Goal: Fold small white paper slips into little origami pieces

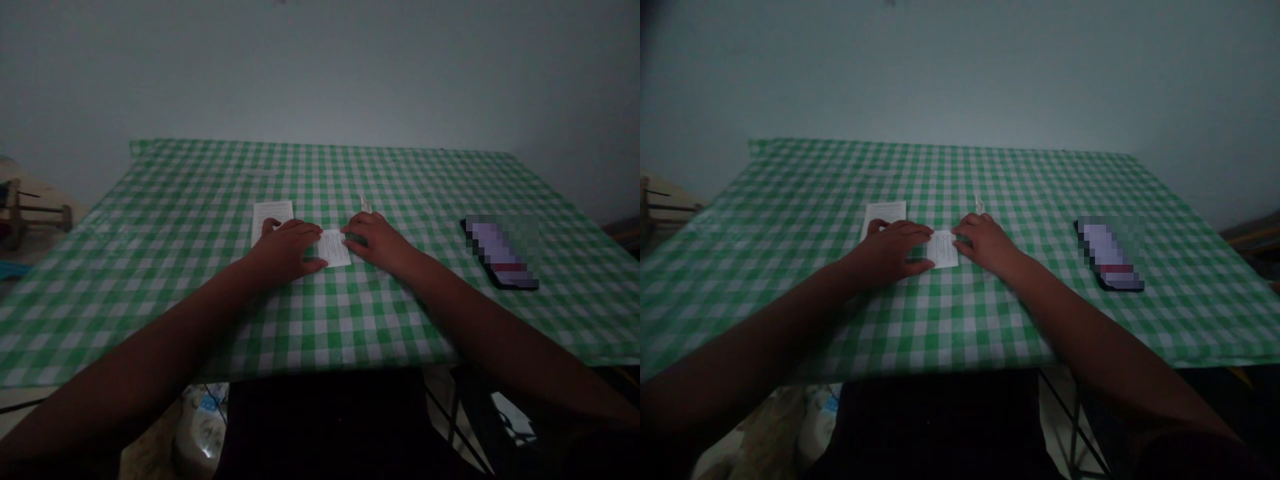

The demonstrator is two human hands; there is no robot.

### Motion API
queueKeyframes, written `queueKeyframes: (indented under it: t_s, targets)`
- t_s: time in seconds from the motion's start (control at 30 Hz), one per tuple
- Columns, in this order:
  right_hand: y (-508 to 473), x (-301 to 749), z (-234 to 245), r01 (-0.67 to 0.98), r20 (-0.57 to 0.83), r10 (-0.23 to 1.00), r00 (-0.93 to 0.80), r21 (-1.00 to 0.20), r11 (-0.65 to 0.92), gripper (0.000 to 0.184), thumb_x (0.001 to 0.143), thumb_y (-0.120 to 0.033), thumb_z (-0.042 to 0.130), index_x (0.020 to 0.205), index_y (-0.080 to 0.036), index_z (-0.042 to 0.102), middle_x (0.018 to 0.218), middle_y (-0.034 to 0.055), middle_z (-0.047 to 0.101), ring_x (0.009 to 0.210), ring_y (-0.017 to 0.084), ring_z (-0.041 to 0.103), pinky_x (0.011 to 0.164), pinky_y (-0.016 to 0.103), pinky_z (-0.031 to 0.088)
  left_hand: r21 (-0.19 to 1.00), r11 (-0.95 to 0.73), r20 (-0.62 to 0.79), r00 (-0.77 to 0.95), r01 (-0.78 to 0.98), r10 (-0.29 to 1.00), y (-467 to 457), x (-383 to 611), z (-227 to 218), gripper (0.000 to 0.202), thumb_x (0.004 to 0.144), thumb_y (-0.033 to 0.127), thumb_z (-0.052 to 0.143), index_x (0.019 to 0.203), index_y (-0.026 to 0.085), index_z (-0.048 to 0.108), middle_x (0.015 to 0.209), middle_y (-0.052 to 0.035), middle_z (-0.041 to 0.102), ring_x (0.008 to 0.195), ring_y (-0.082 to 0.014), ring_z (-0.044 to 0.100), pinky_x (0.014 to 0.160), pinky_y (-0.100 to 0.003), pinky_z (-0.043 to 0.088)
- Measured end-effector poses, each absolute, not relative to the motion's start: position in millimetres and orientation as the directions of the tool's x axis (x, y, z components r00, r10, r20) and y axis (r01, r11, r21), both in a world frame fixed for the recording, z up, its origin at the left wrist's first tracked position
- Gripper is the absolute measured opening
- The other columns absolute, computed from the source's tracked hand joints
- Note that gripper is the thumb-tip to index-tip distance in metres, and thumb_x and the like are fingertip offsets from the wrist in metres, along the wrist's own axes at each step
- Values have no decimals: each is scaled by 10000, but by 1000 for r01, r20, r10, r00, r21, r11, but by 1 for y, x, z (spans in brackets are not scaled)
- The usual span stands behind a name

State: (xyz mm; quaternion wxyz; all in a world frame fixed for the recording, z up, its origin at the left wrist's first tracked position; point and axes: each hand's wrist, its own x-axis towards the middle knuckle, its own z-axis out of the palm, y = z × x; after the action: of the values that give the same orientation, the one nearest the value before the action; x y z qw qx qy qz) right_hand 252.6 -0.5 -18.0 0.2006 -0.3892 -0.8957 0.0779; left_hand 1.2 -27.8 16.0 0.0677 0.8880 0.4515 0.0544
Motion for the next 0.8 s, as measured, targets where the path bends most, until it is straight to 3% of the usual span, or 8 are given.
queueKeyframes:
  t_s: [0.5,0.67,0.8]
  targets:
    - [-25,270,8,607,122,676,-726,-348,714,698,814,-405,767,1440,-217,522,1452,131,536,1330,335,495,1117,529,427,176,-567,40,569,805,821,-29,1,15,465,897,536,607,1274,265,619,1472,-49,578,1340,-325,489,1091,-576,243]
    - [-44,252,24,587,177,637,-751,-263,765,397,964,-344,589,1281,-112,649,1318,165,649,1234,313,572,1097,496,445,163,-570,59,569,805,820,-29,0,13,469,891,524,619,1279,260,610,1466,-57,584,1335,-319,496,1085,-562,253]
    - [-45,244,13,616,154,665,-731,-271,740,431,965,-343,593,1290,-63,632,1321,204,651,1237,333,568,1082,509,456,156,-585,54,585,796,810,-27,-1,12,464,883,532,628,1255,255,608,1462,-50,589,1327,-319,511,1053,-553,283]
